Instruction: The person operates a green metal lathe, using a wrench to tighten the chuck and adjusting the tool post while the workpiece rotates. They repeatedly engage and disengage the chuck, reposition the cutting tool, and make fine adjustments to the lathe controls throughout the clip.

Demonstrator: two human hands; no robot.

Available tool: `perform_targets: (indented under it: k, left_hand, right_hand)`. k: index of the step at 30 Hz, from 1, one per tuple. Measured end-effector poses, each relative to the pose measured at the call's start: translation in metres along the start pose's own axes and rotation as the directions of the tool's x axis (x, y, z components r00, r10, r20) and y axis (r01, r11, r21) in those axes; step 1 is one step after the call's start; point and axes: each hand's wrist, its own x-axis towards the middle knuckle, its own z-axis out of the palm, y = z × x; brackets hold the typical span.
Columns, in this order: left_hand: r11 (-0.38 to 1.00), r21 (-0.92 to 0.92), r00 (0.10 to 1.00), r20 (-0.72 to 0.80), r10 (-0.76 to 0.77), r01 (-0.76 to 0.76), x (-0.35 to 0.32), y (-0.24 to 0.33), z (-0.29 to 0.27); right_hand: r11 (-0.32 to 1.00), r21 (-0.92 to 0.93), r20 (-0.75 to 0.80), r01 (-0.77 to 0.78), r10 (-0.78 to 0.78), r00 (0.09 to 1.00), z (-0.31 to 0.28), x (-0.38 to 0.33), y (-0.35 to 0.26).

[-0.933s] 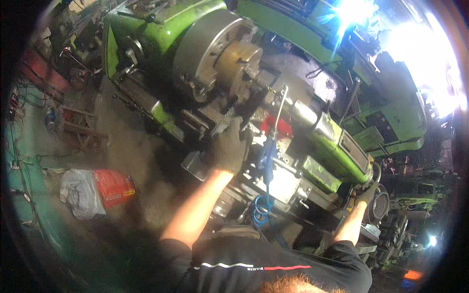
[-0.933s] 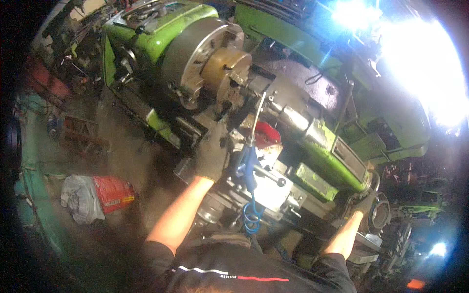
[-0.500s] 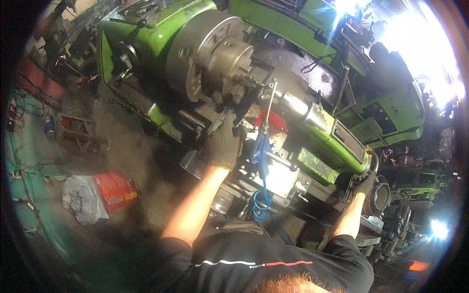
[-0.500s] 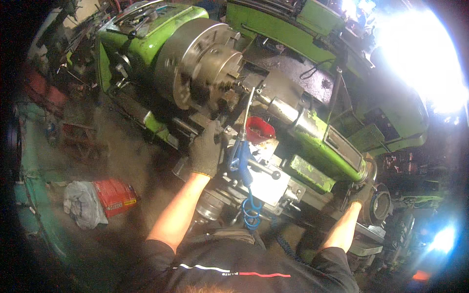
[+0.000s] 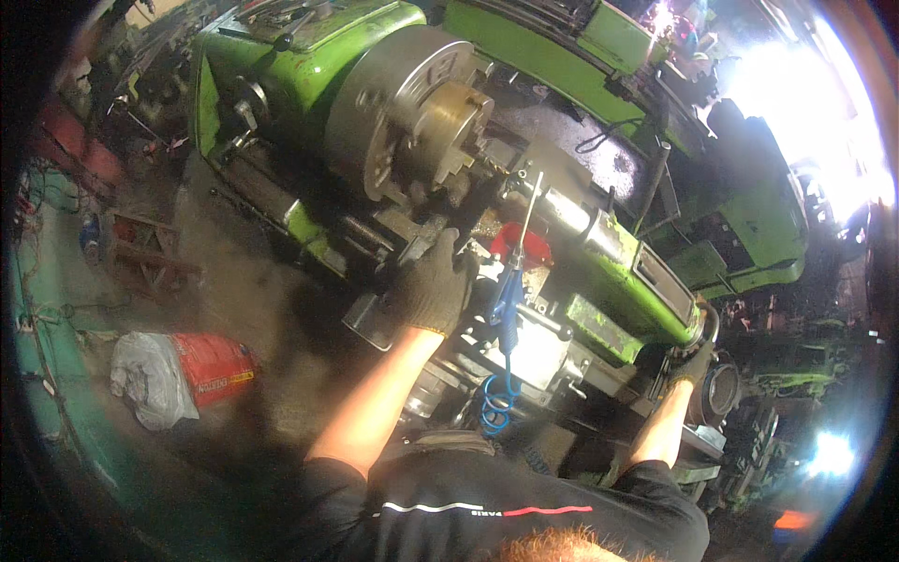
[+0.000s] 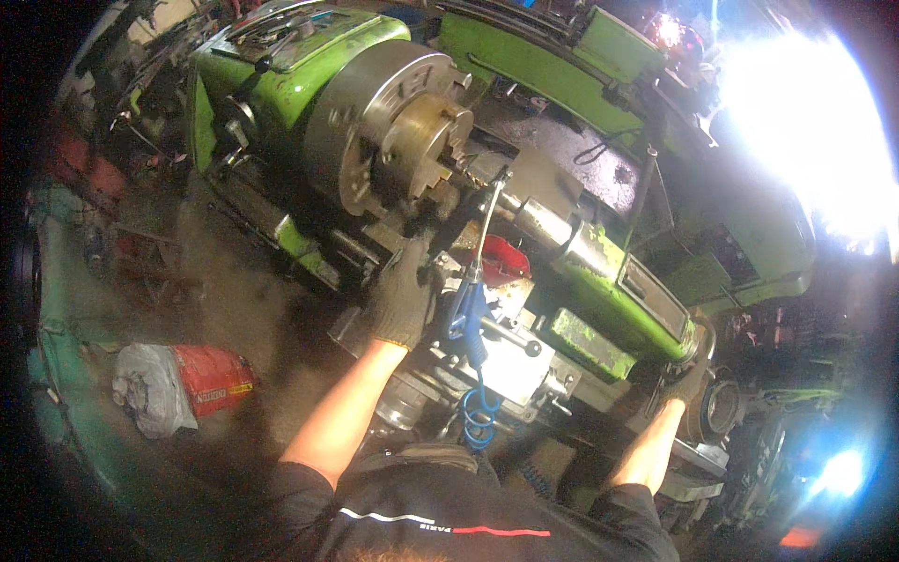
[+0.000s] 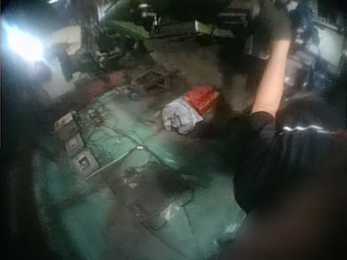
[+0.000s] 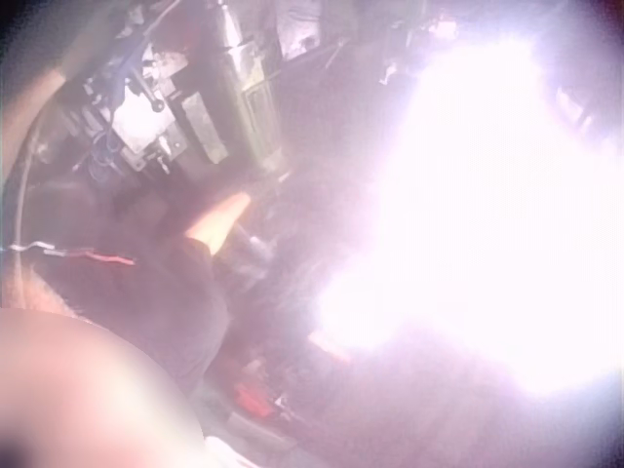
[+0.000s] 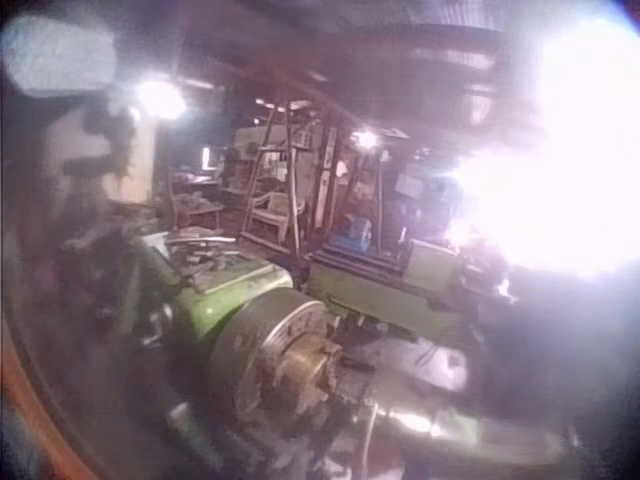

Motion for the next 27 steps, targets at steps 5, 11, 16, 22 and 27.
perform_targets:
  k: [5, 11, 16, 22, 27]
  left_hand:
    - [0.993, 0.099, 0.998, 0.026, -0.06, 0.058, -0.001, 0.003, -0.011]
    - [0.993, 0.075, 0.992, -0.074, 0.1, -0.095, 0.001, -0.017, 0.006]
    - [0.999, 0.035, 0.999, 0.01, -0.037, 0.037, -0.002, 0.003, -0.006]
    - [1.0, -0.001, 0.997, -0.073, 0.023, -0.023, -0.002, -0.015, 0.011]
    - [0.976, 0.194, 0.995, -0.026, -0.097, 0.1, -0.001, -0.007, 0.007]
  right_hand:
    - [0.997, 0.076, -0.057, -0.03, 0.034, 0.998, 0.045, 0.001, 0.004]
    - [1.0, -0.006, -0.045, 0.025, -0.026, 0.999, 0.043, -0.037, -0.02]
    - [0.997, 0.047, -0.007, 0.062, -0.062, 0.998, 0.038, -0.021, -0.011]
    - [0.998, -0.018, -0.041, 0.067, -0.068, 0.997, 0.051, -0.031, -0.019]
    - [0.951, 0.292, 0.133, -0.104, 0.068, 0.989, 0.014, 0.003, -0.024]
